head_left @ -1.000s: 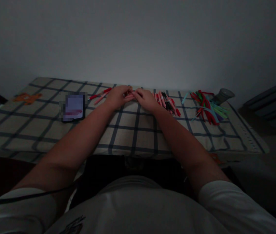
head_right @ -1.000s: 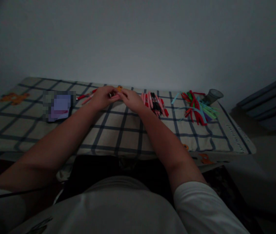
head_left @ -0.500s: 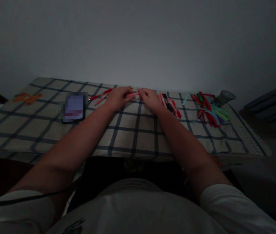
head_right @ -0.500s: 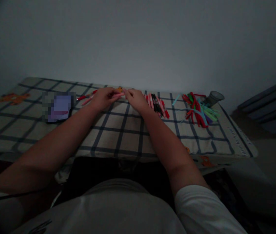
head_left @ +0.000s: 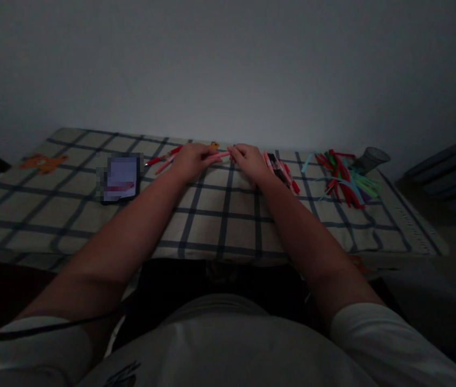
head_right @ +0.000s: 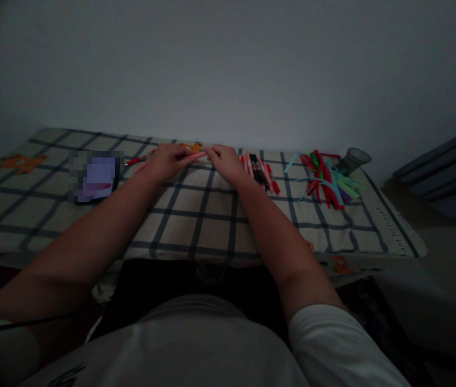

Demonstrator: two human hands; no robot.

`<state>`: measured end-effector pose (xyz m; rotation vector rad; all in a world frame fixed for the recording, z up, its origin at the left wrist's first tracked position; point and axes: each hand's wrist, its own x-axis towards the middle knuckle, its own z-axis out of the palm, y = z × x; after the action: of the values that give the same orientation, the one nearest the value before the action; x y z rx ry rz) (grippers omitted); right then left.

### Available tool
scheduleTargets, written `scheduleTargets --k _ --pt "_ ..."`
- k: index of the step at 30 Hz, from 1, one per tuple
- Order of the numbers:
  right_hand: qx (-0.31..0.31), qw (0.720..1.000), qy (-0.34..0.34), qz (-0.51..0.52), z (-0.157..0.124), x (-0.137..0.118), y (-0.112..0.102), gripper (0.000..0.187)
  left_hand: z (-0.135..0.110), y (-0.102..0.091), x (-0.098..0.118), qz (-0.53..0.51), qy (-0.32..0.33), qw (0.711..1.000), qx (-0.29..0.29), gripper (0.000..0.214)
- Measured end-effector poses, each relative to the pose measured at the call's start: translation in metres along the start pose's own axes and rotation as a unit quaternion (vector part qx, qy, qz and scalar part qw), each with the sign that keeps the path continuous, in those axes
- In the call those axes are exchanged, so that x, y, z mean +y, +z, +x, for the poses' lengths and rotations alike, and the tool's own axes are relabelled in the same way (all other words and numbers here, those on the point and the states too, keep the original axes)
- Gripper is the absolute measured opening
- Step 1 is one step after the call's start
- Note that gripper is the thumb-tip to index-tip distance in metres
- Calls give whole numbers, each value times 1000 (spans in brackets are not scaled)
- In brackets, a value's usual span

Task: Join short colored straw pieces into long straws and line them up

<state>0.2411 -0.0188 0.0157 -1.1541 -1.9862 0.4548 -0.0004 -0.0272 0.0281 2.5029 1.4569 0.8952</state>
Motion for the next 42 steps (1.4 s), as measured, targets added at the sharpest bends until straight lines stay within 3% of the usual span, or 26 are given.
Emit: scheduleTargets --k 13,26,35,42 --pt "-16 1000 4 -5 0 0 -1 59 3 2 -9 -78 49 996 2 52" --pt "-46 998 -11 -29 -2 -11 -10 48 3 -3 -12 -181 1 982 -63 46" --pt "-61 998 15 -31 -7 -16 -12 76 0 6 -5 -35 19 999 6 31" --pt "-91 995 10 -44 -4 -9 -10 70 0 3 3 55 6 998 -16 29"
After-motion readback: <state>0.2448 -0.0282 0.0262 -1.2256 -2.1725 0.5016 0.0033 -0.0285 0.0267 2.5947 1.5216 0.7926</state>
